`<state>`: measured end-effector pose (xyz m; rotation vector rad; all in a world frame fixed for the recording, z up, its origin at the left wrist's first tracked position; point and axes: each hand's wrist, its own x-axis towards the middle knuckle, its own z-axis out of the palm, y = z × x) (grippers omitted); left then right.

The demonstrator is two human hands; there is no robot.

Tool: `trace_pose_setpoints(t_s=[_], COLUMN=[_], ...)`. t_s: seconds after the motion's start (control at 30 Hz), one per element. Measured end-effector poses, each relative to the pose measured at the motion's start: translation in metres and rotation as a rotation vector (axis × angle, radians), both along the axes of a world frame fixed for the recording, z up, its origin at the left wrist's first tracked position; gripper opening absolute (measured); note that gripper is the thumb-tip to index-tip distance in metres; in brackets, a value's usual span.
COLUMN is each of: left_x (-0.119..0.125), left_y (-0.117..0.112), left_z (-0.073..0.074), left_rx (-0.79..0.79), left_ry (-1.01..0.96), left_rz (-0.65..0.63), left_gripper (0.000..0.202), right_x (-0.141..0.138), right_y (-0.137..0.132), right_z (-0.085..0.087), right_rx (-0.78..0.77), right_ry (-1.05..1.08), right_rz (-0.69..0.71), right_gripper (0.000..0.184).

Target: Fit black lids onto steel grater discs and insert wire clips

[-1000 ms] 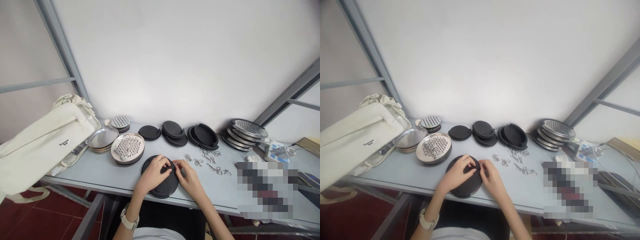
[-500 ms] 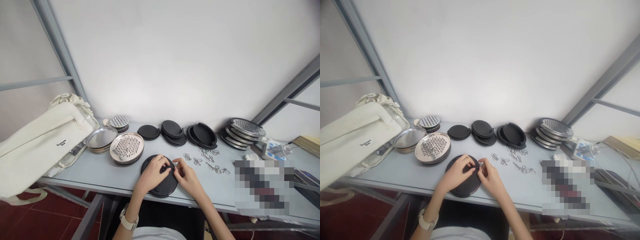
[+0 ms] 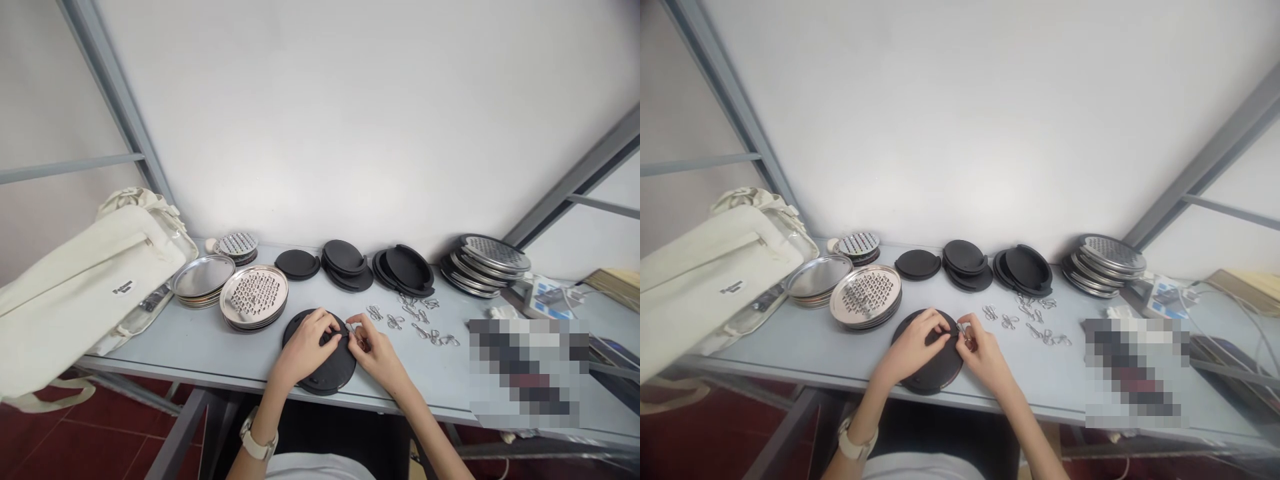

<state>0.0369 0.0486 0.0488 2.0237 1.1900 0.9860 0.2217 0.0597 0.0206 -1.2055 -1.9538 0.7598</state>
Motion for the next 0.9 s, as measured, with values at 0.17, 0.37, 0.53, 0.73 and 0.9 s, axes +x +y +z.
trace_pose_setpoints(t_s=[0.17,0.37,0.53,0.73,0.9], left_x=[0.0000,-0.0001,0.0003,0.0006,0.0002], left_y=[0.0001,0.0004,0.0000,0.0008,0.0010], left_z=[-0.0013,-0.0008,0.0008,-0.0010,-0.0012], left_rx=[0.003,0.010,0.016,0.019,0.019], left_ry=[0.004,0.005,0.006,0.012,0.015], left_rz=[0.008,0.005,0.007,0.008,0.007], left_gripper=[0.008,0.008,0.008,0.008,0.008], right_x=[-0.0003,-0.0008,-0.0019,-0.0013,-0.0004], right_y=[-0.0013,-0.0032,-0.0025,-0.0021,-0.0041], right_z=[-0.0003,0.0007,0.0042,0.0017,0.0017], right_rx=[-0.026,-0.026,0.019,0.000,-0.051], right_ry=[-0.002,-0.025,0.009,0.011,-0.019], right_rz=[0.021,0.029,-0.047,-0.105,-0.070], right_gripper=[0.016,0.014,0.021,0.021,0.025])
